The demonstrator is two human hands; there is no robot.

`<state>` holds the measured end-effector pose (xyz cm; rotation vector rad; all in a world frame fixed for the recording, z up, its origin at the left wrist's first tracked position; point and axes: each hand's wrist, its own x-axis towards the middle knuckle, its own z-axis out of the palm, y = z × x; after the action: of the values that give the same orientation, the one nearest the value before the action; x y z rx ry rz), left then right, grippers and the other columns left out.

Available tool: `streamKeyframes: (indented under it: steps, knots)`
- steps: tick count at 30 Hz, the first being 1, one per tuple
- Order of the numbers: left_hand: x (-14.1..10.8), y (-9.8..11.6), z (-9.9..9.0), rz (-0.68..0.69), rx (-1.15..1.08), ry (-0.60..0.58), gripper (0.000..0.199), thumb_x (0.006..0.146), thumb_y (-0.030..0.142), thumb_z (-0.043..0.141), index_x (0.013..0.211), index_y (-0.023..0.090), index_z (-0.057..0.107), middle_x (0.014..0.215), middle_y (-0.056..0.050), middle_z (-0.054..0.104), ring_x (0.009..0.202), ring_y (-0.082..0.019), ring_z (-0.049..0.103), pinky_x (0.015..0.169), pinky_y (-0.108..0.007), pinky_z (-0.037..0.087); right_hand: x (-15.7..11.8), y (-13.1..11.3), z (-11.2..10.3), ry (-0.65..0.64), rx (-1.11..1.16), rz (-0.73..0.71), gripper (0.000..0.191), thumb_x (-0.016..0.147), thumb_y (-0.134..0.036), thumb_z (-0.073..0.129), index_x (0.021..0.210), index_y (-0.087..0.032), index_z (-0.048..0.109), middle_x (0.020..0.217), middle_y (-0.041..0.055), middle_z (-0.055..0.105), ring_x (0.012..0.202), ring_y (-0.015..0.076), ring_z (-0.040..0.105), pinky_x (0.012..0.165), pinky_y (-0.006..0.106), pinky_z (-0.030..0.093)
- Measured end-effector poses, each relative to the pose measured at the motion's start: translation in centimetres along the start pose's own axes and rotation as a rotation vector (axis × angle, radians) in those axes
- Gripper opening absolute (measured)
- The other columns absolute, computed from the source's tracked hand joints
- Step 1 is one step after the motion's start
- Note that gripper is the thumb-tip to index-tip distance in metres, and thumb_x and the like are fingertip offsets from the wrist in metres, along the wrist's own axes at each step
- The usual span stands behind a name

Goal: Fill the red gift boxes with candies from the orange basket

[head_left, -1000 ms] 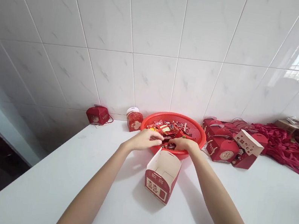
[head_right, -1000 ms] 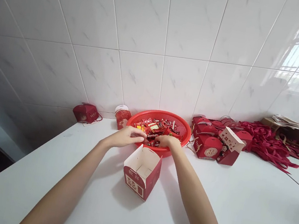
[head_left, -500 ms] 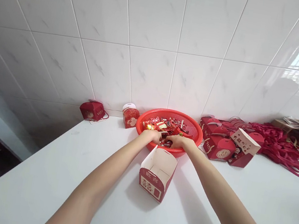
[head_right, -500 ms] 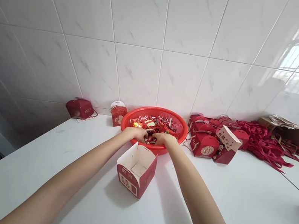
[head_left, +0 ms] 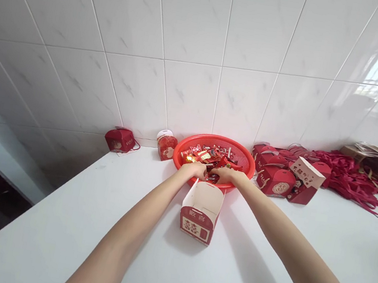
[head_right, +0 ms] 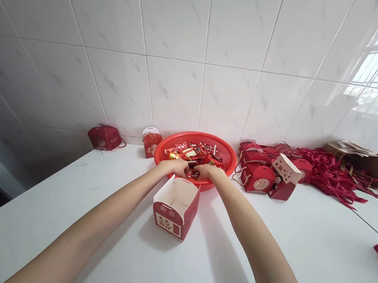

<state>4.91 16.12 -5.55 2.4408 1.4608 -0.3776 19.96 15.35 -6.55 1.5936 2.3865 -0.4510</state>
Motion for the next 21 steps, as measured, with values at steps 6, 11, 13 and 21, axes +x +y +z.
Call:
streamKeyframes:
  steps: [6, 11, 13, 21]
  knots:
    - [0.3, 0.0, 0.1, 0.033, -0.048, -0.018, 0.019, 0.071, 0.024, 0.066, 0.086, 0.014, 0.070, 0.093, -0.011, 0.072, 0.083, -0.026, 0.064, 0.070, -0.030, 0.048, -0.3, -0.3, -0.4, 0.019, -0.031, -0.053, 0.045, 0.081, -0.035, 0.066, 0.125, -0.024, 0.064, 0.126, 0.0103, 0.066, 0.111, 0.0312, 0.062, 0.086, 0.037, 0.049]
    - [0.4, -0.2, 0.2, 0.085, -0.082, -0.023, 0.038, 0.073, 0.021, 0.066, 0.111, 0.018, 0.069, 0.117, -0.010, 0.070, 0.100, -0.024, 0.064, 0.078, -0.027, 0.048, -0.1, 0.0, -0.3, 0.071, -0.008, -0.105, 0.037, 0.079, -0.030, 0.066, 0.114, -0.020, 0.071, 0.104, 0.0100, 0.073, 0.095, 0.0286, 0.066, 0.074, 0.030, 0.047]
    - [0.3, -0.2, 0.2, 0.093, -0.081, -0.031, 0.038, 0.074, 0.023, 0.068, 0.111, 0.019, 0.070, 0.113, -0.007, 0.072, 0.096, -0.022, 0.066, 0.075, -0.024, 0.049, 0.1, 0.2, -0.2, 0.083, 0.048, -0.142, 0.027, 0.076, -0.024, 0.066, 0.101, -0.020, 0.075, 0.094, 0.0067, 0.074, 0.086, 0.0245, 0.067, 0.070, 0.027, 0.045]
    - [0.6, -1.0, 0.6, 0.072, -0.145, -0.073, 0.032, 0.074, 0.026, 0.069, 0.105, 0.023, 0.075, 0.108, -0.004, 0.074, 0.090, -0.022, 0.067, 0.070, -0.026, 0.050, 1.6, 1.1, 0.9, 0.136, 0.286, -0.152, 0.019, 0.063, -0.024, 0.074, 0.082, -0.021, 0.077, 0.074, 0.0007, 0.071, 0.071, 0.0190, 0.064, 0.058, 0.024, 0.041]
